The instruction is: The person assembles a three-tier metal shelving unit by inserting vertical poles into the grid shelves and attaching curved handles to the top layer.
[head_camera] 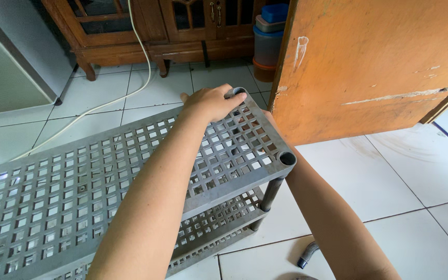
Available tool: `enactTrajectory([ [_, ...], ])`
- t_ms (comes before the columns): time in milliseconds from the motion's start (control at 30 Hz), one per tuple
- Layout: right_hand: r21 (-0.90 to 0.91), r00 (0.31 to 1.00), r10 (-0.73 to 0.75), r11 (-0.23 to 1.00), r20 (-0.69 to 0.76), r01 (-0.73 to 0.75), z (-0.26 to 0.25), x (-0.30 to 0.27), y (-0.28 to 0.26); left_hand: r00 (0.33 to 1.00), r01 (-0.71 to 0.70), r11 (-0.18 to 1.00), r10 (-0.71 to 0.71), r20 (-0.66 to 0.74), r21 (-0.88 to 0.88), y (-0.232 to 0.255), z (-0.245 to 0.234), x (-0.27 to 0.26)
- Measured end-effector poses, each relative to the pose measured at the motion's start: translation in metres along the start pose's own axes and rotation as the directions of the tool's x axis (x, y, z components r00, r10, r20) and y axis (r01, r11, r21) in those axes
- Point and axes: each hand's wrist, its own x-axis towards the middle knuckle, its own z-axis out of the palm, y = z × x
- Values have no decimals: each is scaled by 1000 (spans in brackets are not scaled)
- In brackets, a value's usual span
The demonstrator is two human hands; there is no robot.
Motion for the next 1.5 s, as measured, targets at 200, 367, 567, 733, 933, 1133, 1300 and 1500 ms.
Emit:
enactTrajectory([
  [200, 60, 1000, 0, 998, -6, 1, 5, -2, -4, 1000, -11, 1000, 11, 4, 7, 3, -2, 0],
  [367, 106, 999, 30, 994, -22, -28, 0, 5, 7, 999, -17, 1000, 16, 29, 15, 1, 0, -2],
  [567, 185, 993, 102, 979, -51, -91, -2, 11, 11, 1000, -1, 1000, 1, 27, 6, 0, 5, 2],
  [733, 58, 999, -40, 997, -13, 41, 1, -11, -14, 1000, 14, 998, -15, 18, 60, -2, 9, 7],
  [933, -19, 994, 27, 999, -106, -30, -14, -49, -34, 976, -72, 991, 94, -195, 116, 30, 14, -5],
  [1133, -133, 927, 284, 937, -244, -322, -67, -117, -30, 787, -339, 900, 431, -442, 274, 112, 61, -34],
  [1300, -181, 818, 435, 831, -376, -526, -118, -192, 0, 346, -629, 638, 741, -575, 444, 184, 149, -62],
  [1500, -510, 657, 560, 421, -505, -750, -196, -310, 93, 634, -721, 677, 730, -256, 145, 202, 317, -109],
])
